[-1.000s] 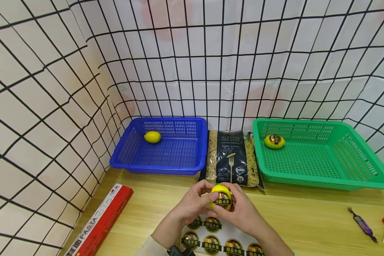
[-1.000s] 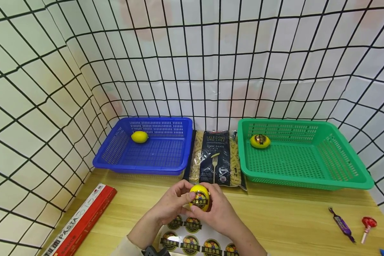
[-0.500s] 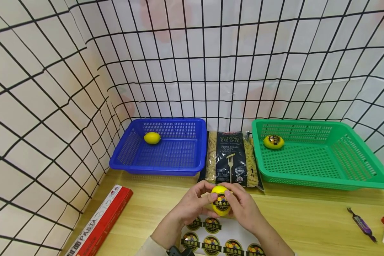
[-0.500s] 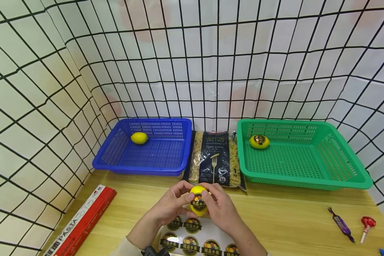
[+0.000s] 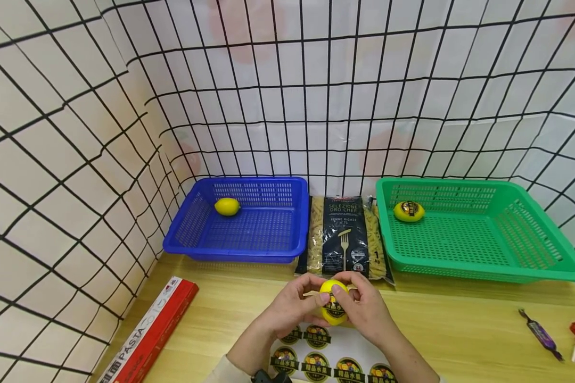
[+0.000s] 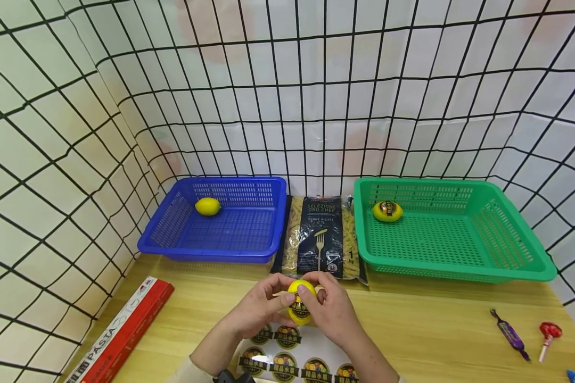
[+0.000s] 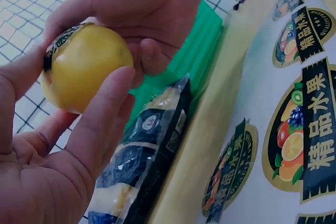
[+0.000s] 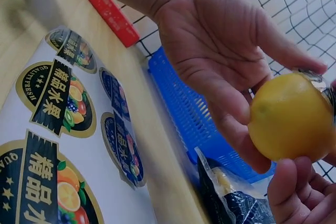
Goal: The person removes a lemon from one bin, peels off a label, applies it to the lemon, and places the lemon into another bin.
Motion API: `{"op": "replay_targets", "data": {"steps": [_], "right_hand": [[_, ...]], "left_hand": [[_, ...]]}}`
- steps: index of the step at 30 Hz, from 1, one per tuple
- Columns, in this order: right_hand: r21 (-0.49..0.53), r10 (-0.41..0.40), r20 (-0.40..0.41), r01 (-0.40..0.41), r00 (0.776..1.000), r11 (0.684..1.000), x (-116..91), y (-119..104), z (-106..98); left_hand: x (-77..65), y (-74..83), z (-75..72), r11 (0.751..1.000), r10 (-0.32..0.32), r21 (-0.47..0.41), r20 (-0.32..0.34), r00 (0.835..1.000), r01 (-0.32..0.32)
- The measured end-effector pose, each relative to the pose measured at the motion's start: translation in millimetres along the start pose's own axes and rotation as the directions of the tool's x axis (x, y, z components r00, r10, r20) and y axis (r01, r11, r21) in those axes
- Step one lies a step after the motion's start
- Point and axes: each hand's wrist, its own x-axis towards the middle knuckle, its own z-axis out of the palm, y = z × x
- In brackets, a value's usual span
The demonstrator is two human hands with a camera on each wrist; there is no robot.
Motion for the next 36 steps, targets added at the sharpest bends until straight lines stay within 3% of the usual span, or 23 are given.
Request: {"op": "replay_targets", "data": {"steps": [6, 10, 15, 21, 26, 31, 36], "right_hand": [[-0.038, -0.076, 0.012, 0.077, 0.997, 0.996, -1, 2, 0], [-0.109, -0.148, -0.038, 0.143, 0.988, 0.984, -1, 3, 3], [-0.193, -0.189, -0.096, 0.168, 0.977, 0.967, -1, 4, 6], [-0.143, -0.118, -0.118, 0.100, 0.986, 0.985, -1, 1, 4], [-0.070, -0.053, -0.105, 0.046, 0.993, 0.996, 1, 1, 0], [0.054, -0.031, -0.098, 0.036, 0.995, 0.998, 4, 1, -4], [0.064, 0.009, -0.122, -0.001, 0.992, 0.998, 1, 4, -9]], "left_hand": [[-1.9, 2.3, 1.3, 0.999, 0.018, 0.035, 0.029, 0.999, -0.019], [-2.1, 2.8, 2.6, 0.997, 0.045, 0.062, 0.022, 0.999, -0.046], [-2.7, 3.6, 4.7, 0.997, 0.040, 0.068, 0.000, 0.999, -0.040], [-2.5, 1.6, 3.9, 0.997, 0.044, 0.064, 0.010, 0.999, -0.045], [-0.8, -1.5, -0.5, 0.999, 0.034, -0.004, 0.036, 0.999, -0.034], [0.7, -2.4, -6.9, 0.996, 0.030, -0.086, 0.000, 1.000, -0.030], [0.8, -0.1, -10.7, 0.991, 0.053, -0.123, -0.015, 0.998, -0.054]]}}
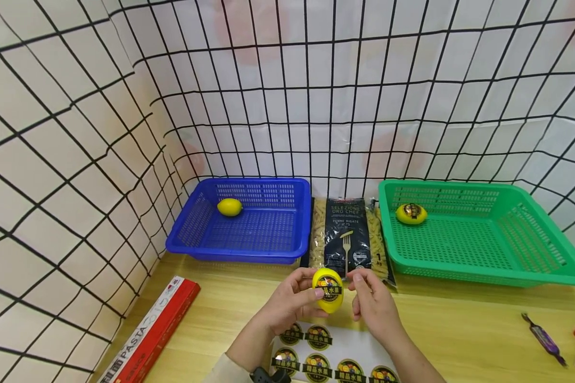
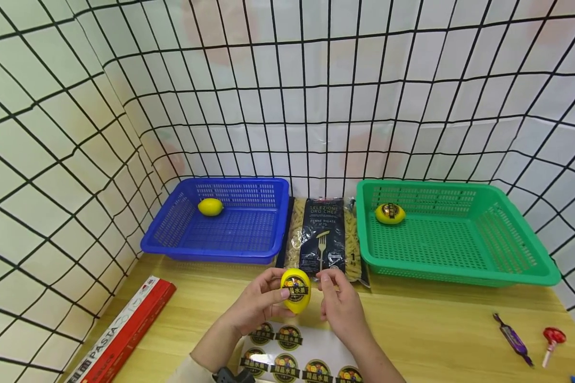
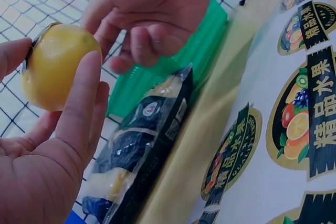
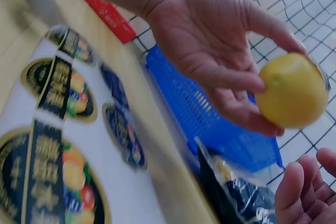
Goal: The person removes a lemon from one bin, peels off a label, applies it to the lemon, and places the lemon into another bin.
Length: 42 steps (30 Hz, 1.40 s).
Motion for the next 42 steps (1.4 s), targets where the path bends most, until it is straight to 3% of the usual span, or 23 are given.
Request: {"op": "replay_targets", "data": {"steps": [5, 10, 14, 19, 23, 26, 29, 36, 42], "right_hand": [[-0.012, 0.010, -0.072, -0.010, 0.997, 1.000, -3, 10, -13], [-0.052, -0.031, -0.252, 0.018, 0.967, 0.998, -2, 18, -27], [-0.048, -0.021, -0.418, 0.001, 0.908, 0.999, 1, 22, -39], [-0.046, -0.018, -0.604, -0.012, 0.797, 0.999, 9, 27, -57], [0.002, -0.001, -0.690, 0.004, 0.723, 1.000, 18, 32, -72], [0.034, 0.021, -0.724, 0.006, 0.690, 0.999, 23, 36, -82], [0.069, 0.065, -0.734, -0.021, 0.676, 0.997, 27, 40, -92], [0.235, 0.219, -0.704, -0.069, 0.676, 0.970, 32, 42, -108], [0.269, 0.206, -0.715, -0.009, 0.668, 0.963, 36, 46, -110]], "left_hand": [[0.6, -0.4, 0.2, 1.000, -0.001, -0.011, -0.004, 1.000, 0.001], [1.2, -1.7, -0.3, 1.000, 0.011, -0.007, -0.038, 0.999, -0.012], [0.9, -2.4, -2.3, 1.000, 0.025, 0.003, -0.054, 0.998, -0.025], [0.4, -1.5, -2.9, 0.999, 0.034, 0.027, -0.063, 0.997, -0.032], [0.6, -0.6, -2.3, 0.999, 0.042, 0.032, -0.081, 0.996, -0.040], [1.0, -0.5, -2.1, 0.999, 0.045, 0.030, -0.096, 0.994, -0.043], [1.6, -1.0, -1.9, 0.998, 0.054, 0.031, -0.113, 0.992, -0.051], [2.0, -1.3, -1.4, 0.997, 0.070, 0.032, -0.136, 0.988, -0.066], [2.7, -1.8, -2.0, 0.997, 0.074, 0.025, -0.141, 0.987, -0.071]]}}
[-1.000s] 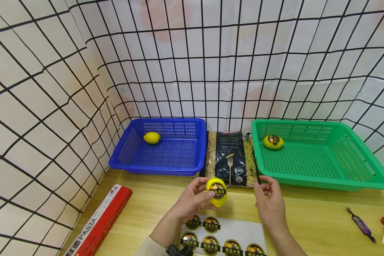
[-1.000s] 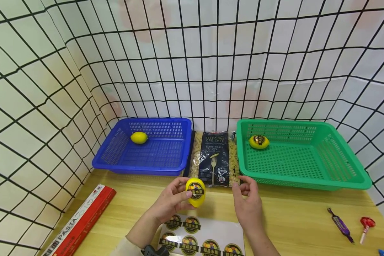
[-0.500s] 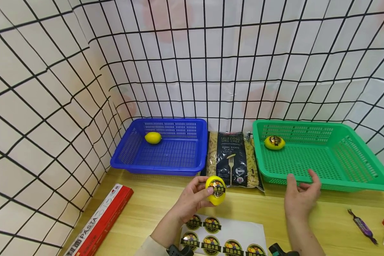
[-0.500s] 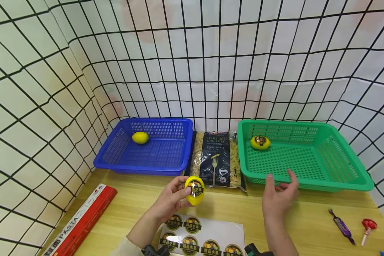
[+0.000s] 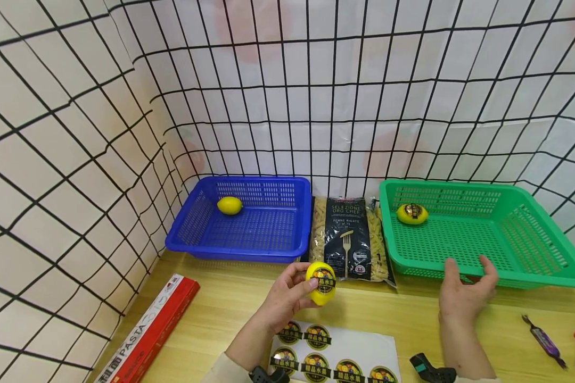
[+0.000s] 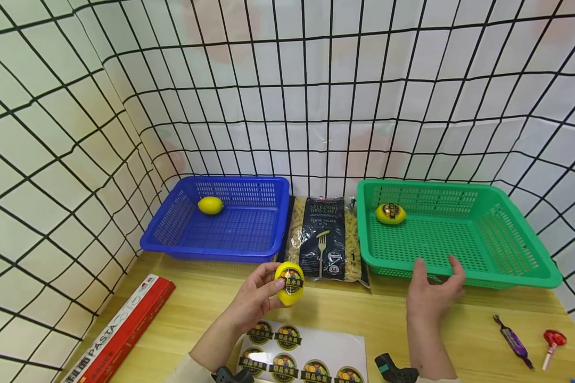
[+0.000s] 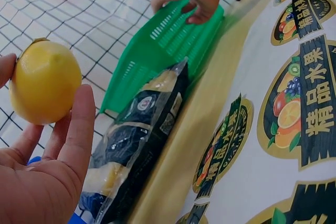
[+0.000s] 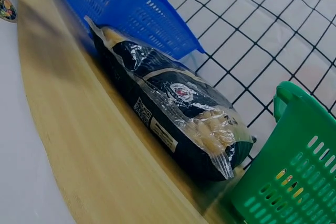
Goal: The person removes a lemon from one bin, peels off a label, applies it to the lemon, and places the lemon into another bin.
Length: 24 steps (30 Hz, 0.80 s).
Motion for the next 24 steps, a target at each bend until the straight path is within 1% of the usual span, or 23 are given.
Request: {"op": "replay_targets", "data": {"steps": [4, 8, 12, 17, 24], "right_hand": [[-0.006, -0.003, 0.004, 0.003, 1.000, 1.000, 0.4, 1.1, -0.8], [-0.043, -0.002, 0.005, 0.003, 1.000, 0.999, 1.3, 2.5, -2.3], [-0.066, -0.023, 0.007, 0.024, 1.000, 0.998, 1.7, 3.9, -2.8], [-0.054, -0.041, 0.014, 0.041, 0.999, 0.998, 0.3, 3.8, -2.5], [-0.029, -0.026, 0.022, 0.027, 0.999, 0.999, -1.5, 4.0, -1.0]], "left_hand": [[-0.2, -0.6, 1.0, 1.000, 0.002, -0.002, 0.011, 1.000, -0.002], [-0.7, -1.5, 2.2, 1.000, 0.003, 0.002, 0.020, 1.000, -0.003], [-1.1, -1.8, 2.9, 0.999, 0.013, 0.038, 0.009, 1.000, -0.014], [-1.2, -0.6, 3.5, 0.996, 0.017, 0.082, -0.007, 1.000, -0.016], [-1.1, 1.4, 2.5, 0.996, -0.015, 0.092, 0.013, 1.000, 0.014]]}}
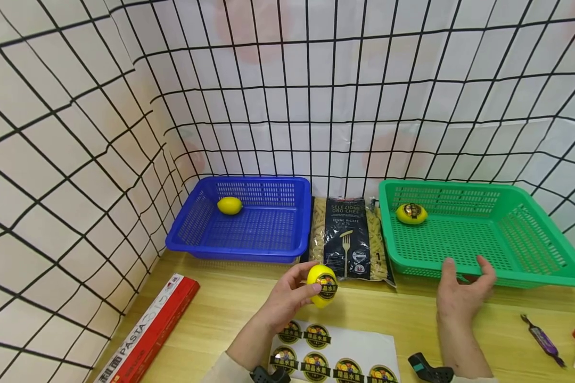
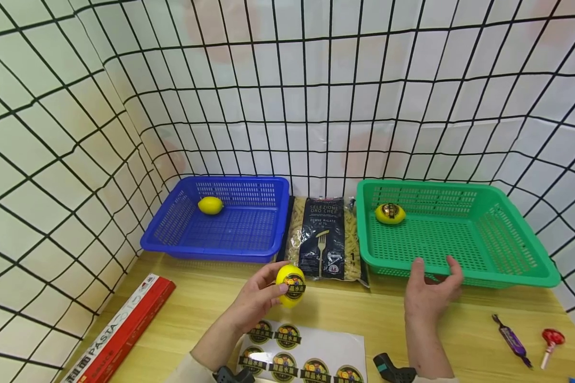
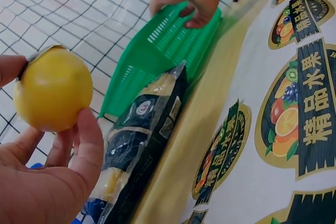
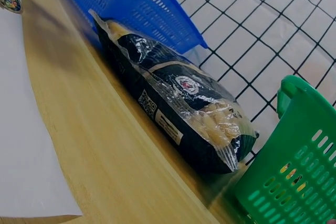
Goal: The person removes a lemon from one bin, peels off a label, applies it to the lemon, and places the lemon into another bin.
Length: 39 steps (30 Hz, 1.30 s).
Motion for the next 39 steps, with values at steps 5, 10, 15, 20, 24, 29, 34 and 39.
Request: {"op": "replay_targets", "data": {"steps": [5, 10, 15, 20, 24, 29, 34, 39], "right_hand": [[0.010, 0.004, -0.007, -0.004, 1.000, 1.000, 0, 0, 0], [0.031, 0.001, -0.010, -0.001, 1.000, 1.000, -1, -2, 1], [0.052, -0.008, -0.007, 0.008, 1.000, 0.999, -1, -4, 2], [0.047, 0.004, -0.002, -0.004, 1.000, 0.999, 0, -2, 1], [0.038, 0.004, -0.005, -0.004, 1.000, 0.999, 1, -1, 0], [0.023, -0.018, -0.018, 0.018, 1.000, 1.000, 1, 0, 0], [0.025, -0.010, -0.016, 0.011, 1.000, 1.000, 0, 1, 0], [0.039, -0.017, -0.017, 0.017, 1.000, 0.999, 0, 1, 2]], "left_hand": [[1.2, -0.9, 1.4, 1.000, -0.013, 0.012, 0.018, 1.000, 0.013], [3.4, -1.2, 4.7, 0.999, 0.009, 0.033, 0.026, 1.000, -0.010], [11.6, 0.0, 10.8, 0.999, 0.026, 0.025, 0.033, 0.999, -0.027], [22.0, 5.7, 21.0, 0.999, 0.018, 0.044, 0.053, 0.998, -0.020], [32.2, 11.8, 31.0, 0.996, 0.014, 0.086, 0.089, 0.996, -0.021], [51.7, 18.1, 45.8, 0.988, 0.026, 0.148, 0.100, 0.995, -0.041], [71.5, 27.0, 64.6, 0.972, 0.040, 0.229, 0.082, 0.996, -0.058], [90.2, 36.6, 82.4, 0.942, 0.086, 0.318, 0.079, 0.993, -0.106]]}}
